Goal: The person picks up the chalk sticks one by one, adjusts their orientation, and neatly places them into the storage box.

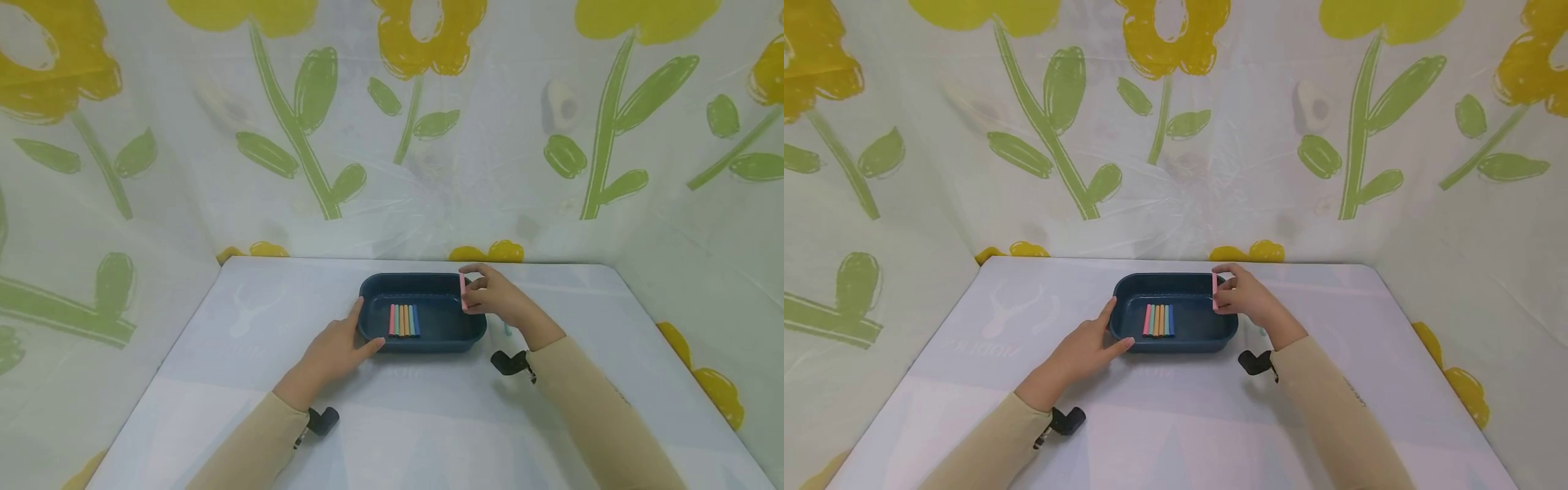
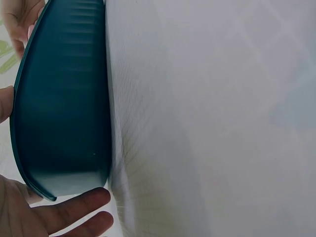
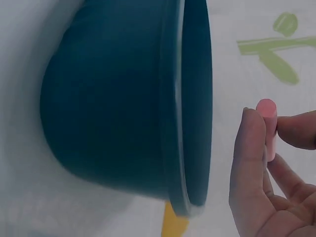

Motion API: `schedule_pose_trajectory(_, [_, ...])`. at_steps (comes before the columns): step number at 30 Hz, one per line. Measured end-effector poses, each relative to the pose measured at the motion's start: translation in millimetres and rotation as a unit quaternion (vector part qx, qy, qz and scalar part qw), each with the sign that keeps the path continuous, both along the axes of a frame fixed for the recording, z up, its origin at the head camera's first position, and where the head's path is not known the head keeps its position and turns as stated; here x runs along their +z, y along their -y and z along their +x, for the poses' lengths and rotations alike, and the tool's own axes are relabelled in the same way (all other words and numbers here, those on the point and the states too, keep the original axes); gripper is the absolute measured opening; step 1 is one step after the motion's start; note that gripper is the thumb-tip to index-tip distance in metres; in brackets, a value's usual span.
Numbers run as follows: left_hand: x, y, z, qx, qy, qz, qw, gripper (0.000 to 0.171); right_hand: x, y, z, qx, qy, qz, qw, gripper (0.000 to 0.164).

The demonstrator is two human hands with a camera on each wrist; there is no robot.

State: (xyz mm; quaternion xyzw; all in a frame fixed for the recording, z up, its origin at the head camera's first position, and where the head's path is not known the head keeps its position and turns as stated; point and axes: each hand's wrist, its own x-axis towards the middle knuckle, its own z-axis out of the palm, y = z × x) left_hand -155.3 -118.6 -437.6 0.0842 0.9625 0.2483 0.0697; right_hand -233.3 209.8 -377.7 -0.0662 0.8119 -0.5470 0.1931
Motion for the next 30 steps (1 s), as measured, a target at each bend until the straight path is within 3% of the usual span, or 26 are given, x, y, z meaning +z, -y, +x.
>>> schedule_pose_trajectory(20, [-3.8, 0.5, -2.8, -0.006, -0.007, -0.002, 1.0, 0.099, -24.9, 57.4, -2.0, 0.0, 0.057, 0.017, 0.998, 0.063])
schedule_pose_trajectory(30, [-5.1, -0.1, -2.5, -0.005, -0.001, 0.003, 1.0, 0.099, -44.0, 66.7, -4.1, 0.017, 0.05, 0.057, 0.997, 0.059])
